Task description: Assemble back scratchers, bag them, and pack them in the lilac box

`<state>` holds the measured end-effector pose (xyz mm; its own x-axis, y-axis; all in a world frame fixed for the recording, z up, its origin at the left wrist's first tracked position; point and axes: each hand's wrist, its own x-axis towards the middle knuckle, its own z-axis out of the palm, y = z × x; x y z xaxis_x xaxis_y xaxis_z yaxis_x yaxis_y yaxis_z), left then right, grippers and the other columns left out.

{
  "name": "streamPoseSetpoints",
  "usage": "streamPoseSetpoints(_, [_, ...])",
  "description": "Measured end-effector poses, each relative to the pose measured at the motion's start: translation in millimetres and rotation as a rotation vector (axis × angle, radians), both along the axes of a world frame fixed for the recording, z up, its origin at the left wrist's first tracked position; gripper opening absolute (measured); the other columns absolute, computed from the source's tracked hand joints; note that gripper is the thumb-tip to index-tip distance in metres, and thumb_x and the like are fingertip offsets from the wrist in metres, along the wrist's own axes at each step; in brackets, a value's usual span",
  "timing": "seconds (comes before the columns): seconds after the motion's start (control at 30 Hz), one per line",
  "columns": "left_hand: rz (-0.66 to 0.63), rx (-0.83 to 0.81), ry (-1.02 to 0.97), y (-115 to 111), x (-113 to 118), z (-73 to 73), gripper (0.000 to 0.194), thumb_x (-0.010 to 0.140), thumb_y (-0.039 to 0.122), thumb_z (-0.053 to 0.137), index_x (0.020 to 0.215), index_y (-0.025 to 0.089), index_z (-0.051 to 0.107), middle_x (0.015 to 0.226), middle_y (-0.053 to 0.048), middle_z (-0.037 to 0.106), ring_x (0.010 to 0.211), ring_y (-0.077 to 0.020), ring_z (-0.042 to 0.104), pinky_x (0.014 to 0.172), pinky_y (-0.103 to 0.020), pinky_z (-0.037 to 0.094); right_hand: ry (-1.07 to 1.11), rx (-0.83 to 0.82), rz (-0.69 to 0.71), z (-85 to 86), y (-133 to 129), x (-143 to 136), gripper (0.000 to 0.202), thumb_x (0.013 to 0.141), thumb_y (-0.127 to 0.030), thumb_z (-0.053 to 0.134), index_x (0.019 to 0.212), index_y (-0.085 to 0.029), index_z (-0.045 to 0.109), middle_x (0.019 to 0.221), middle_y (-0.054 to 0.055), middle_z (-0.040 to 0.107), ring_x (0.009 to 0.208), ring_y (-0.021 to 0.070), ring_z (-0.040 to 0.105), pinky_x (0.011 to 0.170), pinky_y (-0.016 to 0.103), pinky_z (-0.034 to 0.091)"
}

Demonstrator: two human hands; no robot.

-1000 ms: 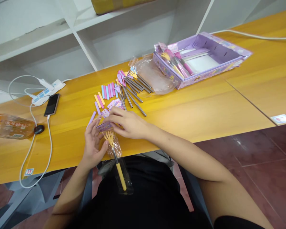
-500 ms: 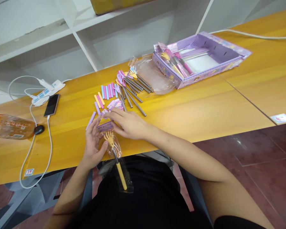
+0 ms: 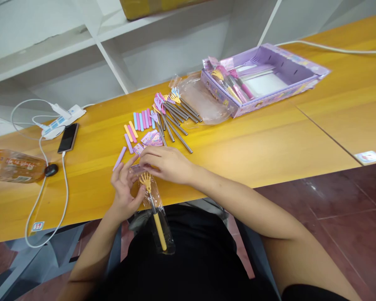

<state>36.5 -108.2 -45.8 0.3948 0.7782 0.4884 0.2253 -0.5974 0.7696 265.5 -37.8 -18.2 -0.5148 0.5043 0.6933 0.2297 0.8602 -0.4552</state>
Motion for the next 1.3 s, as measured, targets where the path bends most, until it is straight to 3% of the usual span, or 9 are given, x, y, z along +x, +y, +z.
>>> streamPoseSetpoints(0.13, [0.047,-0.051,0.006,-1.1,-3.0,-6.2,0.08,0.107,0.02,0.065,0.172,0.034,0.02,0.178,-0.021,0.035,0.162,-0.037,0.048,0.118,-0.058,0.061,-0.064,-0.06,0.1,1.3,-1.1,0.6,0.016,0.108,-0.027,0.074,0.123,-0.021,0.073,0.133,0.01,0.077,0.123,0.0226,0.074,0.103,0.04,0.062])
streamPoseSetpoints(0.23, [0.052,-0.05,0.016,-1.0,-5.6,-10.0,0.081,0.105,0.018,0.066,0.172,0.032,0.022,0.171,-0.021,0.044,0.156,-0.0347,0.055,0.12,-0.056,0.06,-0.118,-0.072,0.092,1.2,-3.0,0.9,0.019,0.109,-0.032,0.072,0.124,-0.021,0.072,0.133,0.011,0.077,0.124,0.0243,0.074,0.105,0.042,0.061])
streamPoseSetpoints(0.5, [0.056,-0.106,0.043,-1.1,-7.8,-7.7,0.074,0.105,0.019,0.066,0.17,0.03,0.032,0.167,-0.018,0.05,0.155,-0.033,0.055,0.126,-0.058,0.055,-0.135,-0.149,0.083,5.3,-6.9,2.8,0.015,0.113,-0.031,0.059,0.104,-0.021,0.065,0.11,0.009,0.077,0.1,0.0224,0.072,0.088,0.036,0.055])
streamPoseSetpoints(0.67, [0.055,-0.096,0.047,-2.2,-8.1,-7.3,0.072,0.106,0.019,0.065,0.17,0.031,0.033,0.165,-0.018,0.051,0.153,-0.0319,0.057,0.125,-0.058,0.055,-0.108,-0.31,-0.066,7.0,-8.4,5.6,0.017,0.114,-0.035,0.053,0.112,-0.019,0.06,0.098,0.007,0.073,0.084,0.0203,0.066,0.074,0.032,0.048])
streamPoseSetpoints(0.87, [0.048,-0.084,0.082,-1.9,-8.2,-6.7,0.061,0.108,0.023,0.064,0.163,0.027,0.041,0.157,-0.018,0.054,0.147,-0.0317,0.061,0.124,-0.059,0.056,-0.175,-0.221,-0.016,6.2,-2.8,4.2,0.033,0.119,-0.034,0.045,0.101,-0.019,0.068,0.098,0.008,0.072,0.091,0.0212,0.065,0.083,0.034,0.048])
streamPoseSetpoints(1.3, [0.037,-0.097,0.04,-3.7,-8.9,-7.7,0.055,0.108,0.025,0.064,0.159,0.028,0.043,0.151,-0.016,0.056,0.142,-0.0297,0.064,0.123,-0.058,0.057,-0.206,-0.172,-0.013,-0.6,-1.3,4.5,0.033,0.119,-0.04,0.05,0.109,-0.019,0.073,0.1,0.007,0.075,0.09,0.0204,0.068,0.079,0.032,0.048])
